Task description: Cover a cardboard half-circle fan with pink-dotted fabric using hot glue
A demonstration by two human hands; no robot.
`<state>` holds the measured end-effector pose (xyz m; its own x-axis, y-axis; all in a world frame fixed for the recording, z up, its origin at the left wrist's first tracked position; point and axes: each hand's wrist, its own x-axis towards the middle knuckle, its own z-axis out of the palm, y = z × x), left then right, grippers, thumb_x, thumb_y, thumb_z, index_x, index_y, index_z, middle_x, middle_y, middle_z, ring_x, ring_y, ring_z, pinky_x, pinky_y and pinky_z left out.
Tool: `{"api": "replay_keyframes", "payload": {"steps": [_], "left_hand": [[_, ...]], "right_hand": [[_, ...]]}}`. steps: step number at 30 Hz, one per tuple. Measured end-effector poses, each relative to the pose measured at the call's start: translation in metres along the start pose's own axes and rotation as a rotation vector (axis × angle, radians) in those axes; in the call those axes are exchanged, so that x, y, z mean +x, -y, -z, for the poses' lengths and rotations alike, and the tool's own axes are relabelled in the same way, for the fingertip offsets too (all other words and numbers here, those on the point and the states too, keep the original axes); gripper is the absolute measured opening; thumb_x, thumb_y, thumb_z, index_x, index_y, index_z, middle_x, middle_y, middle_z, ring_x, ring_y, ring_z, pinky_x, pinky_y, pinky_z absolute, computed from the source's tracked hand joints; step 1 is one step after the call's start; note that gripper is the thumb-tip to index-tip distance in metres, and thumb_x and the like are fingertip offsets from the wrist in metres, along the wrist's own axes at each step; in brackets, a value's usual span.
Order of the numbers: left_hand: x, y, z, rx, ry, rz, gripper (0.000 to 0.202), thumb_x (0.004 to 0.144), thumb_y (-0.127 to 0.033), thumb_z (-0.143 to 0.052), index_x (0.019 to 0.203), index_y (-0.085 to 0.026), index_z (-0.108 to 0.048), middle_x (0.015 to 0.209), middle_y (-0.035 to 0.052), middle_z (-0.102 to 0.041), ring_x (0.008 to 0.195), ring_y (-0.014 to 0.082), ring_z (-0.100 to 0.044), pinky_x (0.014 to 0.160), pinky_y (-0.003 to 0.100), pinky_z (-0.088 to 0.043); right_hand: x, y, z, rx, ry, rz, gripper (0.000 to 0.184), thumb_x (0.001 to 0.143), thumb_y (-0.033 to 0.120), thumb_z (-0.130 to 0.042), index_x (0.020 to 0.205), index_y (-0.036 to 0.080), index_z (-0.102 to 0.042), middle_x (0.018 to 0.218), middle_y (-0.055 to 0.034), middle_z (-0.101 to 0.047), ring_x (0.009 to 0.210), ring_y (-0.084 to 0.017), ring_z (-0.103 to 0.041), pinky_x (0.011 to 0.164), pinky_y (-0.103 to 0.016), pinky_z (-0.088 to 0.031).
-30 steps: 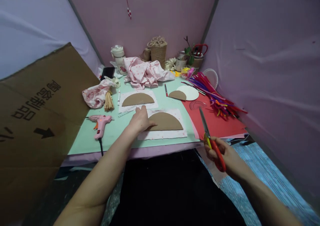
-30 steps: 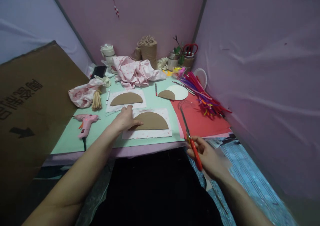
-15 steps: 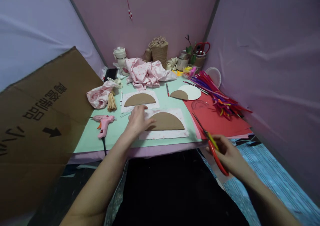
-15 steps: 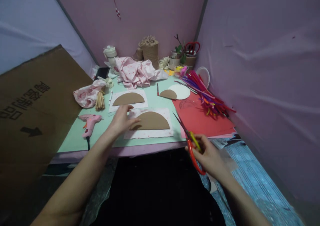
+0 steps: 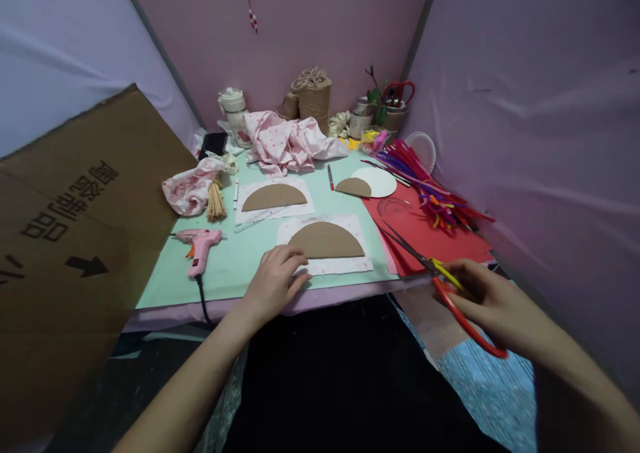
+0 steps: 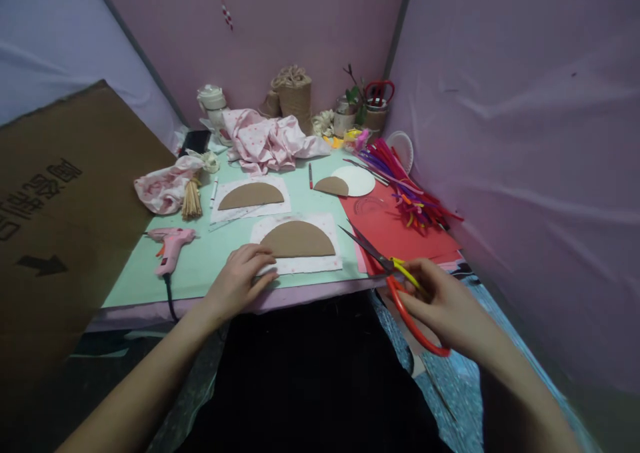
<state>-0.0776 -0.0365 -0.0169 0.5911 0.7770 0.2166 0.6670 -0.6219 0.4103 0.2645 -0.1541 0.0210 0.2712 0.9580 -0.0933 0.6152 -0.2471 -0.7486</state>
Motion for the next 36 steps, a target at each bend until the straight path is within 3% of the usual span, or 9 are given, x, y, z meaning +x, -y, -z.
{"api": "replay_keyframes", "payload": {"steps": [3, 7, 11, 17, 20, 23, 26, 30, 36], "left_hand": [[0.016, -0.004, -0.001, 0.053, -0.040, 0.212, 0.025, 0.091, -0.035, -0.058, 0.111, -0.021, -0.063, 0.127, 0.0126, -0.057, 0.123, 0.0280, -0.051, 0.108, 0.042, -0.040], [0.044, 0.007, 0.005, 0.146, -0.032, 0.482, 0.057, 0.086, -0.045, -0.063, 0.131, -0.012, -0.052, 0.132, 0.0205, -0.050, 0.127, 0.0362, -0.047, 0.106, 0.047, -0.039], [0.065, 0.011, 0.010, 0.191, 0.066, 0.547, 0.084, 0.077, -0.055, -0.071, 0.142, -0.012, -0.039, 0.134, 0.0227, -0.047, 0.127, 0.0407, -0.047, 0.102, 0.045, -0.041], [0.078, 0.000, 0.013, 0.177, 0.207, 0.606, 0.103, 0.073, -0.050, -0.078, 0.152, -0.013, -0.023, 0.138, 0.0284, -0.043, 0.117, 0.0408, -0.059, 0.092, 0.040, -0.047], [0.077, 0.000, 0.016, 0.179, 0.227, 0.610, 0.104, 0.073, -0.054, -0.077, 0.151, -0.013, -0.022, 0.135, 0.0272, -0.051, 0.115, 0.0397, -0.061, 0.088, 0.039, -0.048], [0.075, -0.001, 0.019, 0.171, 0.255, 0.609, 0.091, 0.075, -0.057, -0.073, 0.143, -0.013, -0.032, 0.118, 0.0216, -0.064, 0.110, 0.0380, -0.064, 0.082, 0.036, -0.049], [0.074, -0.005, 0.019, 0.189, 0.266, 0.630, 0.074, 0.076, -0.055, -0.073, 0.129, -0.013, -0.042, 0.110, 0.0199, -0.068, 0.105, 0.0382, -0.065, 0.077, 0.036, -0.048], [0.076, -0.009, 0.014, 0.227, 0.247, 0.591, 0.060, 0.081, -0.045, -0.073, 0.123, -0.014, -0.045, 0.114, 0.0214, -0.065, 0.107, 0.0373, -0.065, 0.080, 0.036, -0.048], [0.075, -0.007, 0.014, 0.197, 0.261, 0.598, 0.064, 0.079, -0.046, -0.075, 0.125, -0.012, -0.045, 0.114, 0.0214, -0.065, 0.105, 0.0357, -0.066, 0.079, 0.035, -0.048]], "right_hand": [[-0.013, 0.007, 0.011, 0.217, 0.120, -0.095, 0.053, 0.060, 0.067, -0.077, 0.087, 0.024, -0.061, 0.091, -0.0091, -0.071, 0.081, -0.025, -0.066, 0.071, -0.033, -0.054], [-0.007, 0.002, 0.004, 0.277, 0.131, -0.162, 0.058, 0.056, 0.069, -0.079, 0.086, 0.023, -0.060, 0.085, -0.0071, -0.070, 0.079, -0.024, -0.065, 0.073, -0.034, -0.054], [-0.006, -0.010, -0.018, 0.294, 0.231, -0.158, 0.053, 0.063, 0.066, -0.076, 0.090, 0.022, -0.062, 0.083, -0.0050, -0.069, 0.079, -0.022, -0.064, 0.072, -0.032, -0.052], [-0.016, -0.018, -0.033, 0.313, 0.311, -0.133, 0.049, 0.070, 0.063, -0.072, 0.096, 0.022, -0.063, 0.088, -0.0053, -0.069, 0.083, -0.022, -0.065, 0.075, -0.033, -0.053], [-0.009, -0.026, -0.029, 0.282, 0.225, -0.110, 0.050, 0.071, 0.062, -0.071, 0.098, 0.022, -0.060, 0.091, -0.0073, -0.070, 0.085, -0.024, -0.066, 0.076, -0.035, -0.053], [0.005, -0.032, -0.022, 0.197, -0.019, -0.058, 0.054, 0.068, 0.063, -0.071, 0.101, 0.022, -0.057, 0.092, -0.0088, -0.070, 0.086, -0.026, -0.067, 0.078, -0.038, -0.053], [0.016, -0.034, -0.022, 0.027, -0.204, -0.030, 0.055, 0.066, 0.061, -0.070, 0.104, 0.023, -0.056, 0.087, -0.0073, -0.069, 0.080, -0.027, -0.066, 0.076, -0.042, -0.052], [0.018, -0.034, -0.034, 0.016, -0.153, -0.014, 0.045, 0.072, 0.056, -0.067, 0.103, 0.024, -0.057, 0.086, -0.0058, -0.069, 0.076, -0.024, -0.066, 0.072, -0.039, -0.052], [0.009, -0.032, -0.052, 0.169, -0.033, -0.035, 0.041, 0.072, 0.051, -0.069, 0.100, 0.023, -0.058, 0.088, -0.0050, -0.070, 0.081, -0.022, -0.068, 0.072, -0.034, -0.053]]}}
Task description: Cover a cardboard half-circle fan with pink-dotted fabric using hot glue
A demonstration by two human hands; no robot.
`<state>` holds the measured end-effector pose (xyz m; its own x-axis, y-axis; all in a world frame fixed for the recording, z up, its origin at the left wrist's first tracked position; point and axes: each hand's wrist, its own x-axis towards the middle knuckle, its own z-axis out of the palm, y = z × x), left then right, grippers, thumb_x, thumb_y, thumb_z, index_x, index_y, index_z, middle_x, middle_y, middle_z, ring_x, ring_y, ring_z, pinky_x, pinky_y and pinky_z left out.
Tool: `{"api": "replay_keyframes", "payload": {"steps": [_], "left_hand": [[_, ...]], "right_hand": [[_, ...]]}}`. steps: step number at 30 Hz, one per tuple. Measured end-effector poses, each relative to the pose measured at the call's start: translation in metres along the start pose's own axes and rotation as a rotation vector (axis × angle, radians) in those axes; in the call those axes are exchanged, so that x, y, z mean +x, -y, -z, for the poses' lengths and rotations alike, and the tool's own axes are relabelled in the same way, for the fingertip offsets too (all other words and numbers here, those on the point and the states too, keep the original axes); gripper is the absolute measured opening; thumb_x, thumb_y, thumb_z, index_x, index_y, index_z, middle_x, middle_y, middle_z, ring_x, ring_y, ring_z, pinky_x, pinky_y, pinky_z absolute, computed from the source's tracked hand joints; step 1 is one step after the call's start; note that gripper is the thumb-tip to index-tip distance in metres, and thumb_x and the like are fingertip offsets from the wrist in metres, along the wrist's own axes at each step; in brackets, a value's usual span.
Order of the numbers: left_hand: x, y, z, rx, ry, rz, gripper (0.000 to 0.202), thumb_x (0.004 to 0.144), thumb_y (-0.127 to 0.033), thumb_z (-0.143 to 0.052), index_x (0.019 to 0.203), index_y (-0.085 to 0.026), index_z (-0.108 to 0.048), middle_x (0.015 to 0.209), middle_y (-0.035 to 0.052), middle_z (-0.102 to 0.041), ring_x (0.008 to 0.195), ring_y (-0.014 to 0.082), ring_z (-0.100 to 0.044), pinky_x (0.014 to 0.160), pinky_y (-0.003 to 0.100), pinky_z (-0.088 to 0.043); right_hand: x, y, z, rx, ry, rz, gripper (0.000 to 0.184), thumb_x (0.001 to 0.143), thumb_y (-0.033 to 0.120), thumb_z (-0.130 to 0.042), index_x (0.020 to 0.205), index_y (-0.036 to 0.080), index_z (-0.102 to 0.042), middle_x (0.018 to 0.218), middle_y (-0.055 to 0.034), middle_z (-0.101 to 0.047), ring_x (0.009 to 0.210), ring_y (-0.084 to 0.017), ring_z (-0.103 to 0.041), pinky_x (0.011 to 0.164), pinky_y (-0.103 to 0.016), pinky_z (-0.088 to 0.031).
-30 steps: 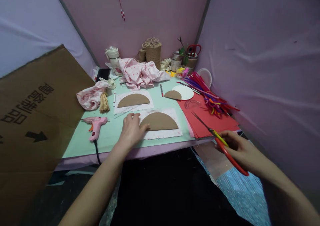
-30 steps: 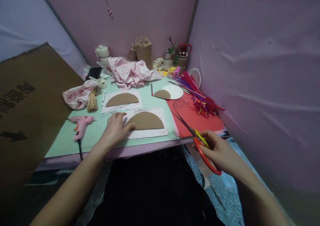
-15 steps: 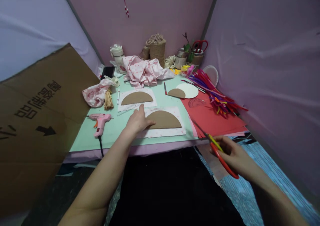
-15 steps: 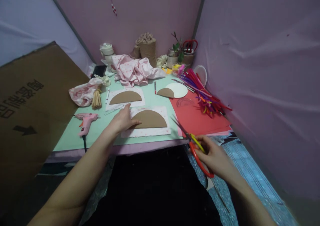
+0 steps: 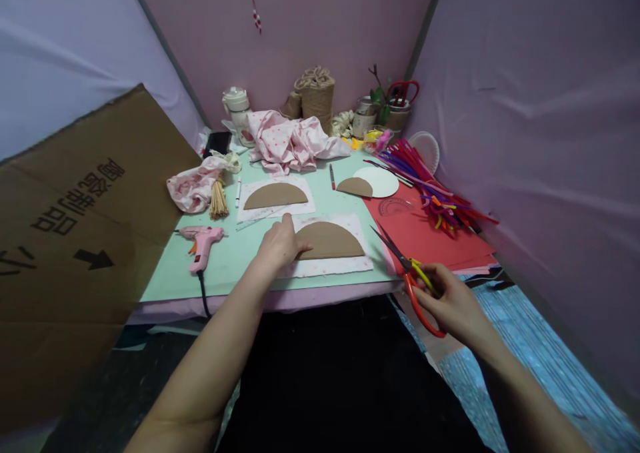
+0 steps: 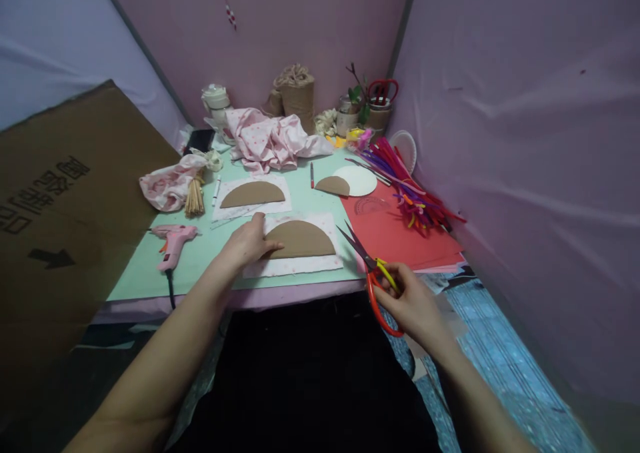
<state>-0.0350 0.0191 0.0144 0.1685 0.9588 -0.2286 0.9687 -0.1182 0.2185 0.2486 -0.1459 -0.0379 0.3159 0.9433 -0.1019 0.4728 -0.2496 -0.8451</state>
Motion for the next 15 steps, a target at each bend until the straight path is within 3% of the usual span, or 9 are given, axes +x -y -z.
{"api": "replay_keyframes", "payload": {"steps": [7, 11, 15], "left_hand": [[0.000, 0.020, -0.005, -0.312, -0.041, -0.046, 0.077, 0.070, -0.044, -0.080, 0.134, -0.018, -0.045, 0.127, 0.0134, -0.062, 0.111, 0.0305, -0.062, 0.086, 0.034, -0.049], [0.002, 0.033, -0.006, -0.513, -0.072, -0.060, 0.077, 0.065, -0.041, -0.081, 0.132, -0.019, -0.049, 0.123, 0.0080, -0.063, 0.113, 0.0284, -0.061, 0.091, 0.035, -0.050], [0.002, 0.041, -0.006, -0.808, 0.072, -0.058, 0.079, 0.066, -0.035, -0.080, 0.137, -0.020, -0.049, 0.116, 0.0068, -0.066, 0.103, 0.0254, -0.065, 0.086, 0.035, -0.054]], "right_hand": [[-0.015, 0.009, 0.005, 0.198, 0.161, -0.105, 0.049, 0.066, 0.062, -0.075, 0.090, 0.021, -0.062, 0.083, -0.0061, -0.071, 0.079, -0.023, -0.067, 0.073, -0.034, -0.054], [-0.029, 0.006, 0.012, 0.160, 0.269, -0.169, 0.051, 0.067, 0.066, -0.073, 0.089, 0.021, -0.063, 0.074, -0.0019, -0.065, 0.067, -0.017, -0.059, 0.060, -0.028, -0.047], [-0.038, -0.002, 0.015, 0.179, 0.364, -0.237, 0.050, 0.070, 0.067, -0.071, 0.087, 0.021, -0.061, 0.068, 0.0033, -0.053, 0.057, -0.011, -0.044, 0.052, -0.024, -0.035]]}}
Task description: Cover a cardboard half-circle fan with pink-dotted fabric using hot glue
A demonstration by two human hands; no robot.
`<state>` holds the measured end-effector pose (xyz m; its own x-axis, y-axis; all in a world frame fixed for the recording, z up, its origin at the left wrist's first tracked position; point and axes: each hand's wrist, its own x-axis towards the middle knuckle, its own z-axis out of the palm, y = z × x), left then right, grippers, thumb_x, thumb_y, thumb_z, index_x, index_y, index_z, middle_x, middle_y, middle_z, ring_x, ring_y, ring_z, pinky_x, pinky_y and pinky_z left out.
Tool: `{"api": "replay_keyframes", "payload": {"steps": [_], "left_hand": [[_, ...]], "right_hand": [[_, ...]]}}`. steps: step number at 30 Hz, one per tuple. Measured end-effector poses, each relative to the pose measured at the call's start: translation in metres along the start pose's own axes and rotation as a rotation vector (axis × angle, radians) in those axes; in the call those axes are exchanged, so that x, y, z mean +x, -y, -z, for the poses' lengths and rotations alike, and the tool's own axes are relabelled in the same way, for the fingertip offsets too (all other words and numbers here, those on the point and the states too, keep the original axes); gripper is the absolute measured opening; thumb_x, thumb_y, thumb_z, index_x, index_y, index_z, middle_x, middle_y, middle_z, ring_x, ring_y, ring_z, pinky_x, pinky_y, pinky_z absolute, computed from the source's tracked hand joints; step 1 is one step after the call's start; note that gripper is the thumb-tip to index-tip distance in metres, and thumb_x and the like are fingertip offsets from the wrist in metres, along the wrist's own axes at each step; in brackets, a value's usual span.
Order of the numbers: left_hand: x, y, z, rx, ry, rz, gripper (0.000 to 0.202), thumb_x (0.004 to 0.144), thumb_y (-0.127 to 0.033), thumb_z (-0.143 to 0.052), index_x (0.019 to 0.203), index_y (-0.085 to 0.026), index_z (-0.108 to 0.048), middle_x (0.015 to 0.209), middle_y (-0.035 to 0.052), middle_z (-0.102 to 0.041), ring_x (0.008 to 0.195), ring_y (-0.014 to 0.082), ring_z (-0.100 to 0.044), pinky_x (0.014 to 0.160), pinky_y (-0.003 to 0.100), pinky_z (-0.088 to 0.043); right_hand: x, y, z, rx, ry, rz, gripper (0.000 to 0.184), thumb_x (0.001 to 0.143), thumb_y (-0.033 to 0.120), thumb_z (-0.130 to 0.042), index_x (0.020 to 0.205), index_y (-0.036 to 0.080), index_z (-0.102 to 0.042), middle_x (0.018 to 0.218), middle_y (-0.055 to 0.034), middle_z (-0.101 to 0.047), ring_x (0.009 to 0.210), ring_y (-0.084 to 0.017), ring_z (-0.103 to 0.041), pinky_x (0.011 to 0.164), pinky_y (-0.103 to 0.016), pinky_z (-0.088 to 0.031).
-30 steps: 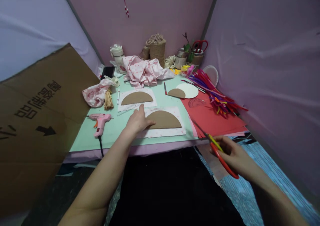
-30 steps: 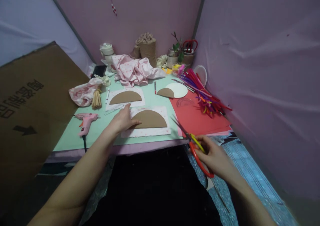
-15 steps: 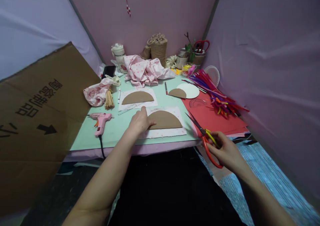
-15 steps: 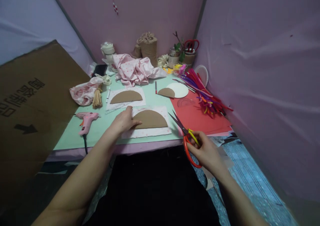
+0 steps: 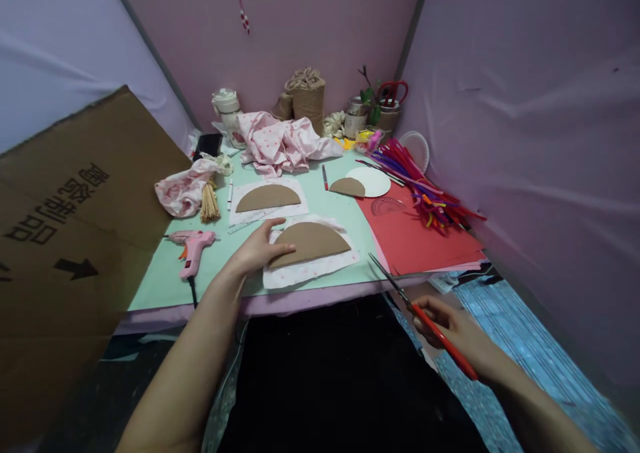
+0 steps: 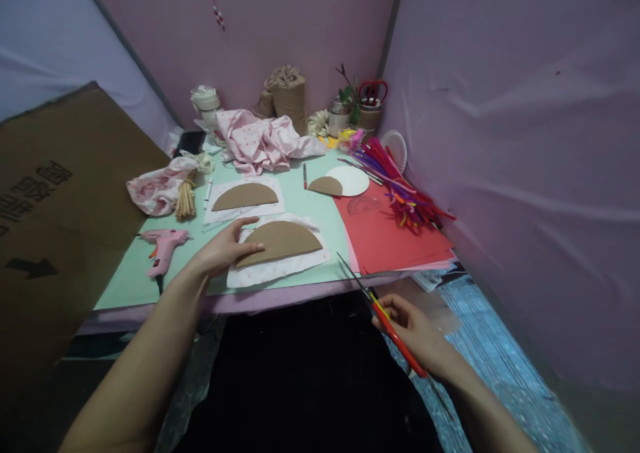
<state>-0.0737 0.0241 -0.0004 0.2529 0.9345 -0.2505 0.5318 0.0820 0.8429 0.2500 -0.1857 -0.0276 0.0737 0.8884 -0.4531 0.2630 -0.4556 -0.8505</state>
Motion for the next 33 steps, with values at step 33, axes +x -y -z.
{"api": "replay_keyframes", "payload": {"steps": [33], "left_hand": [[-0.048, -0.041, 0.026, -0.703, -0.053, 0.154, 0.079, 0.065, -0.015, -0.077, 0.140, -0.018, -0.050, 0.109, 0.0086, -0.074, 0.069, 0.0181, -0.072, 0.056, 0.025, -0.059]], "right_hand": [[0.010, 0.011, -0.033, 0.393, 0.274, 0.158, 0.053, 0.067, 0.059, -0.080, 0.091, 0.024, -0.049, 0.071, 0.0048, -0.046, 0.062, -0.009, -0.038, 0.053, -0.021, -0.028]]}}
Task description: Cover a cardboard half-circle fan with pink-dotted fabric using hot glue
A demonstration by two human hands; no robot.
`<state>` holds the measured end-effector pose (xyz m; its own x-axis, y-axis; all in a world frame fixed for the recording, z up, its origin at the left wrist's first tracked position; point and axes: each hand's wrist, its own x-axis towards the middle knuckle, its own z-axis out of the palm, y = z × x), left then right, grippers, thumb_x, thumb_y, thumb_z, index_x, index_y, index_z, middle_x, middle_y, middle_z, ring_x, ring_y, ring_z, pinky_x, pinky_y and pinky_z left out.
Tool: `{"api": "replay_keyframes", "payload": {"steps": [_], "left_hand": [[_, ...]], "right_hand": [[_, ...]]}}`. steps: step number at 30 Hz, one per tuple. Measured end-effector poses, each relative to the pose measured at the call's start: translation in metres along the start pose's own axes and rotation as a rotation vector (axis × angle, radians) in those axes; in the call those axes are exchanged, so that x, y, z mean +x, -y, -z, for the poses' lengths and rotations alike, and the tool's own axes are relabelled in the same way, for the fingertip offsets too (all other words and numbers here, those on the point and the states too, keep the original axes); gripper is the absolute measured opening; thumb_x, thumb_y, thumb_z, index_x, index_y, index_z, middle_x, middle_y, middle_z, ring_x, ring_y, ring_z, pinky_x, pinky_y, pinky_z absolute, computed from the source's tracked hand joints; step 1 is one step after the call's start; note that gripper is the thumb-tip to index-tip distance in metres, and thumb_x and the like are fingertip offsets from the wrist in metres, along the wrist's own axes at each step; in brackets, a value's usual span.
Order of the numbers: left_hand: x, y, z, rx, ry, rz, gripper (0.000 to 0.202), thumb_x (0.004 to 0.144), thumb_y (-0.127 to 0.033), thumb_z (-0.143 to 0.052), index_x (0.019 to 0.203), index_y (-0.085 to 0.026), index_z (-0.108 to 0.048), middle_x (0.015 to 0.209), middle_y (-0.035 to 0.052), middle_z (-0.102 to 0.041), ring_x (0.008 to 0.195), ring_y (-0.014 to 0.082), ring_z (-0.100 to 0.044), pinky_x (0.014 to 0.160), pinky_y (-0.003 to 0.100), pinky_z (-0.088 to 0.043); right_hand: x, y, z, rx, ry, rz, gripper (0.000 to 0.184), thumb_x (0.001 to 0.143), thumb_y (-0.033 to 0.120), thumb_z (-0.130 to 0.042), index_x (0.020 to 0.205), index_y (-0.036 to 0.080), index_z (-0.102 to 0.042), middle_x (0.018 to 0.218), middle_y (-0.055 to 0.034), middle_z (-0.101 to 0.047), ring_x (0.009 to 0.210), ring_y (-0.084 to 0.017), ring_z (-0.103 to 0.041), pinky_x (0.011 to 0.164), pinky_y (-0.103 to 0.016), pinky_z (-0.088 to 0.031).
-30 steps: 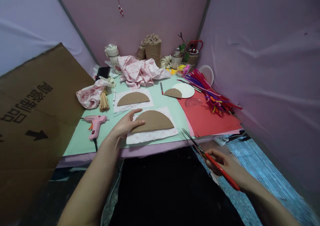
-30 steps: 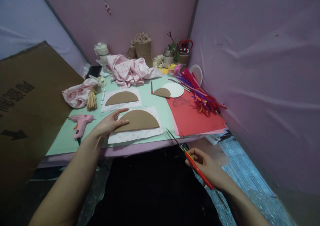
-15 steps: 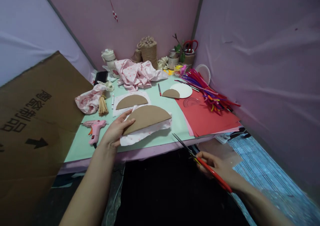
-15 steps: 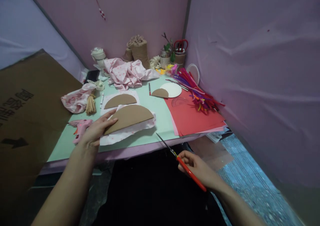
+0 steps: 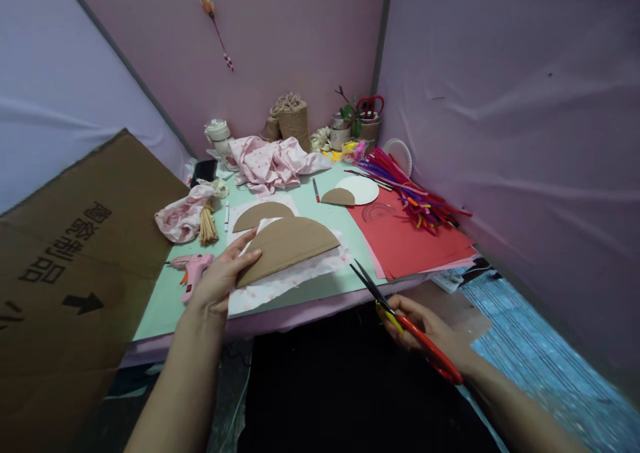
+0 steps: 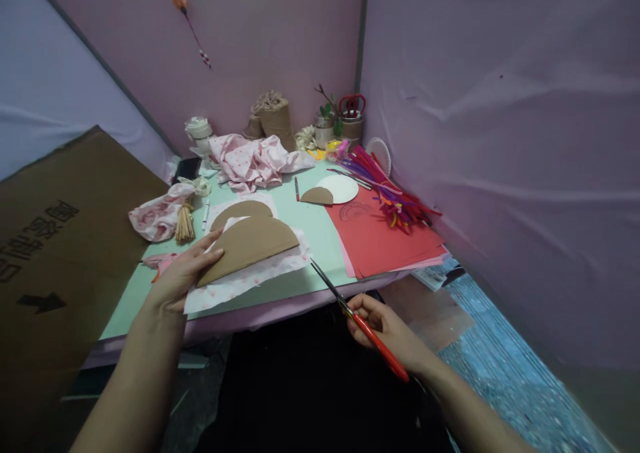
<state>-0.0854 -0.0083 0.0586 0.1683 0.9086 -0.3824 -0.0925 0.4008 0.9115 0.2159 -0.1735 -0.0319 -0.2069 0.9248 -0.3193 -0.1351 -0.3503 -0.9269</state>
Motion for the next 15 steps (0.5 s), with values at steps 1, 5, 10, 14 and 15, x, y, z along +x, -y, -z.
{"api": "replay_keyframes", "payload": {"steps": [1, 5, 10, 14, 15], "left_hand": [[0.001, 0.001, 0.001, -0.002, -0.002, -0.002, 0.079, 0.065, -0.015, -0.077, 0.139, -0.019, -0.050, 0.109, 0.0087, -0.073, 0.070, 0.0179, -0.072, 0.057, 0.025, -0.059], [0.000, 0.002, 0.000, -0.005, -0.012, -0.004, 0.075, 0.067, -0.014, -0.076, 0.138, -0.019, -0.052, 0.110, 0.0086, -0.073, 0.069, 0.0162, -0.071, 0.058, 0.023, -0.058], [-0.001, 0.004, -0.004, -0.029, -0.037, -0.001, 0.071, 0.070, -0.010, -0.070, 0.138, -0.018, -0.051, 0.107, 0.0080, -0.074, 0.068, 0.0158, -0.071, 0.057, 0.023, -0.058], [0.000, 0.006, -0.003, -0.035, -0.045, -0.015, 0.071, 0.070, -0.010, -0.071, 0.138, -0.018, -0.051, 0.104, 0.0071, -0.074, 0.069, 0.0161, -0.071, 0.058, 0.023, -0.058], [0.001, 0.007, -0.002, -0.029, -0.047, -0.020, 0.071, 0.070, -0.011, -0.072, 0.138, -0.019, -0.051, 0.104, 0.0069, -0.074, 0.069, 0.0162, -0.071, 0.058, 0.023, -0.058]], "right_hand": [[0.000, -0.001, 0.000, 0.000, 0.001, -0.003, 0.053, 0.067, 0.058, -0.080, 0.092, 0.024, -0.049, 0.071, 0.0049, -0.046, 0.062, -0.009, -0.038, 0.053, -0.021, -0.028], [0.003, -0.005, -0.003, -0.005, 0.002, 0.008, 0.049, 0.069, 0.055, -0.078, 0.092, 0.024, -0.049, 0.071, 0.0054, -0.044, 0.061, -0.009, -0.035, 0.053, -0.022, -0.026], [0.008, -0.009, -0.010, 0.000, -0.024, 0.005, 0.043, 0.072, 0.052, -0.075, 0.090, 0.023, -0.049, 0.068, 0.0071, -0.041, 0.058, -0.008, -0.031, 0.052, -0.023, -0.024], [0.009, -0.009, -0.011, -0.033, -0.045, 0.036, 0.041, 0.073, 0.053, -0.072, 0.088, 0.022, -0.050, 0.066, 0.0071, -0.043, 0.055, -0.008, -0.033, 0.051, -0.023, -0.027], [0.007, -0.008, -0.008, -0.069, -0.058, 0.039, 0.039, 0.073, 0.052, -0.072, 0.088, 0.022, -0.051, 0.067, 0.0067, -0.046, 0.056, -0.008, -0.035, 0.052, -0.023, -0.029]]}}
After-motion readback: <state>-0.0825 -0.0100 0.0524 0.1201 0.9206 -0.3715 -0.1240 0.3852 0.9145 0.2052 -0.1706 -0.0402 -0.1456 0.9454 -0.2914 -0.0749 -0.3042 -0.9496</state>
